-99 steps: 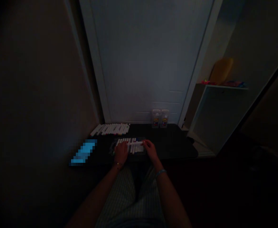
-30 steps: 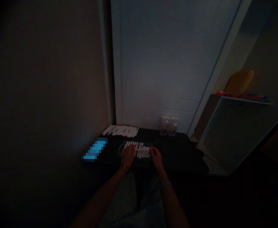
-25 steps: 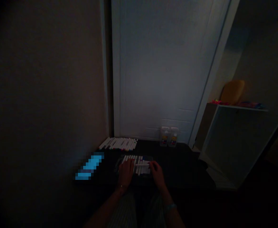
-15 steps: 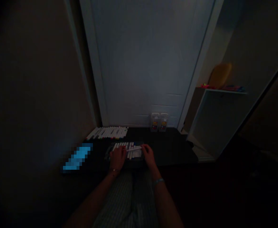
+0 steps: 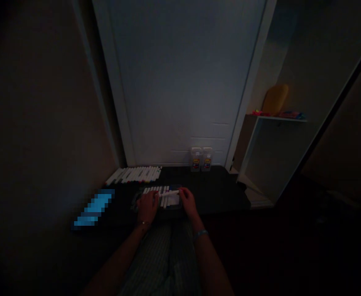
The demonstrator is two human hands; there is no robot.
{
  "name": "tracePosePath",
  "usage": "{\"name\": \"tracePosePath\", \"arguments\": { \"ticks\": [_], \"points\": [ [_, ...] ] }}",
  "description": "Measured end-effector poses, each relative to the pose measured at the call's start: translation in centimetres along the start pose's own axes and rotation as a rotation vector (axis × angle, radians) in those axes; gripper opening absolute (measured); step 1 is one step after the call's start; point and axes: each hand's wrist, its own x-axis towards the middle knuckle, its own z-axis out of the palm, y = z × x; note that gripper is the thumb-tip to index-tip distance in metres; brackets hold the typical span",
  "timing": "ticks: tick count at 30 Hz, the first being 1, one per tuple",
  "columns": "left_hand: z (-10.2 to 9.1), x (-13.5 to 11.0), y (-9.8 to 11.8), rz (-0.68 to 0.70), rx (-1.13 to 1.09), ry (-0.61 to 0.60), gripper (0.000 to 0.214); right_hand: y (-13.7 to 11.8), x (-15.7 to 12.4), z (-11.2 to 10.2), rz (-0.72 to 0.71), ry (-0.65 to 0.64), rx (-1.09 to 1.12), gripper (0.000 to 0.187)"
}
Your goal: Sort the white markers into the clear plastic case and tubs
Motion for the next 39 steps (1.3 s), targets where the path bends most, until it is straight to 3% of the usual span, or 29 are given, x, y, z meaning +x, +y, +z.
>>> {"name": "tracePosePath", "arguments": {
  "ticks": [27,39],
  "points": [
    [0.2,-0.2,0.0,0.040,0.067,0.032,0.027,1.0,0.3,-0.3,-0.011,0.004,-0.022,0.034],
    [-0.3,-0.2,0.4,0.029,0.069,0.014,0.026,-0.5,-0.2,0.0,0.028,0.029,-0.038,0.036]
  ]
}}
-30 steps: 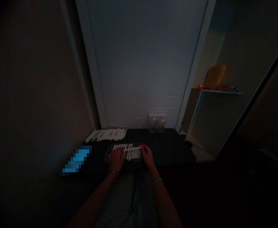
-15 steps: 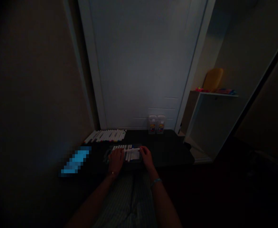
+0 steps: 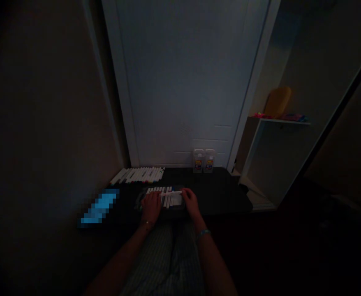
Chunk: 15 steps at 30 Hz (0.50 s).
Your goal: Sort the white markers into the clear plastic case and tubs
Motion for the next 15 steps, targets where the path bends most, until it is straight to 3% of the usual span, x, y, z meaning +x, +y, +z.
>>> {"name": "tracePosePath", "arguments": {
  "ticks": [10,15],
  "points": [
    [0.4,-0.2,-0.6,0.002,-0.077,0.004,0.025,1.1,0.2,0.0,-0.035,0.009,0.003,0.034],
    [0.0,-0.5,-0.6,-0.038,-0.203,0.028,0.030,0.3,-0.1,-0.1,-0.004,-0.007,0.006,0.031]
  ]
}}
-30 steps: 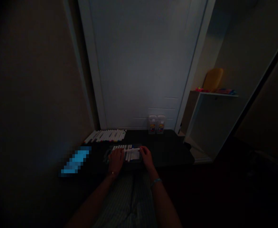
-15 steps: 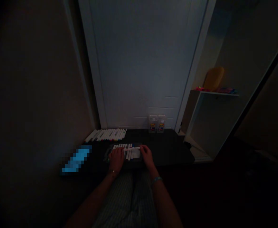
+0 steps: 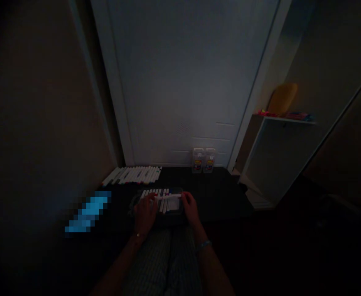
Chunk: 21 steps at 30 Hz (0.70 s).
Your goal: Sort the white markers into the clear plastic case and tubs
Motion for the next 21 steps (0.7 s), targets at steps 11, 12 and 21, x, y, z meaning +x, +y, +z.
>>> {"name": "tracePosePath", "arguments": {
  "ticks": [11,12,21],
  "points": [
    [-1.2,0.2,0.5,-0.107,-0.089,-0.092,0.026,-1.4,-0.2,0.3,0.112,-0.030,-0.026,0.031],
    [-1.3,0.1,0.4,-0.115,-0.097,-0.097,0.025,-1.4,-0.2,0.3,0.125,-0.037,-0.034,0.031],
    [-0.9,-0.6,-0.8,-0.140,-0.066,-0.190,0.023,-0.4,-0.2,-0.1,0.232,-0.022,-0.157,0.030]
  ]
}}
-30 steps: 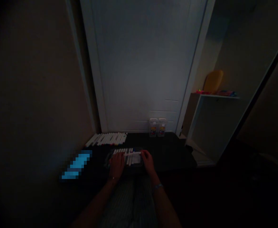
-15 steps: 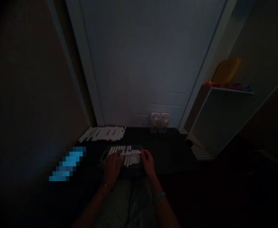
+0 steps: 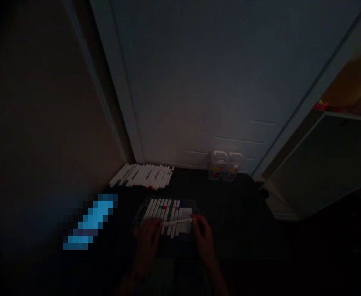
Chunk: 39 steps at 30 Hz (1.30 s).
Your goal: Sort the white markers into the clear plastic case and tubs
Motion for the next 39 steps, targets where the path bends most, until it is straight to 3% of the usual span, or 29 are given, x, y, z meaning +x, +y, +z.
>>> {"name": "tracePosePath", "arguments": {
  "ticks": [9,15,21,28,39],
  "points": [
    [-1.4,0.6,0.3,0.017,0.068,-0.130,0.025,-0.4,-0.2,-0.2,0.091,0.009,-0.021,0.028],
    [-2.5,1.9,-0.6,0.064,0.197,-0.161,0.050,-0.9,0.4,-0.7,0.181,0.151,0.071,0.028],
    [-2.0,2.8,-0.8,0.239,0.229,-0.258,0.068,-1.2,2.1,-2.4,0.280,0.318,0.135,0.036],
    [-1.2,2.9,-1.3,0.335,0.258,-0.338,0.084,-1.0,2.2,-4.0,0.257,0.288,0.043,0.035],
    [0.9,3.5,0.5,0.359,0.276,-0.329,0.080,-2.1,3.2,-4.0,0.180,0.214,0.117,0.033]
  ]
}}
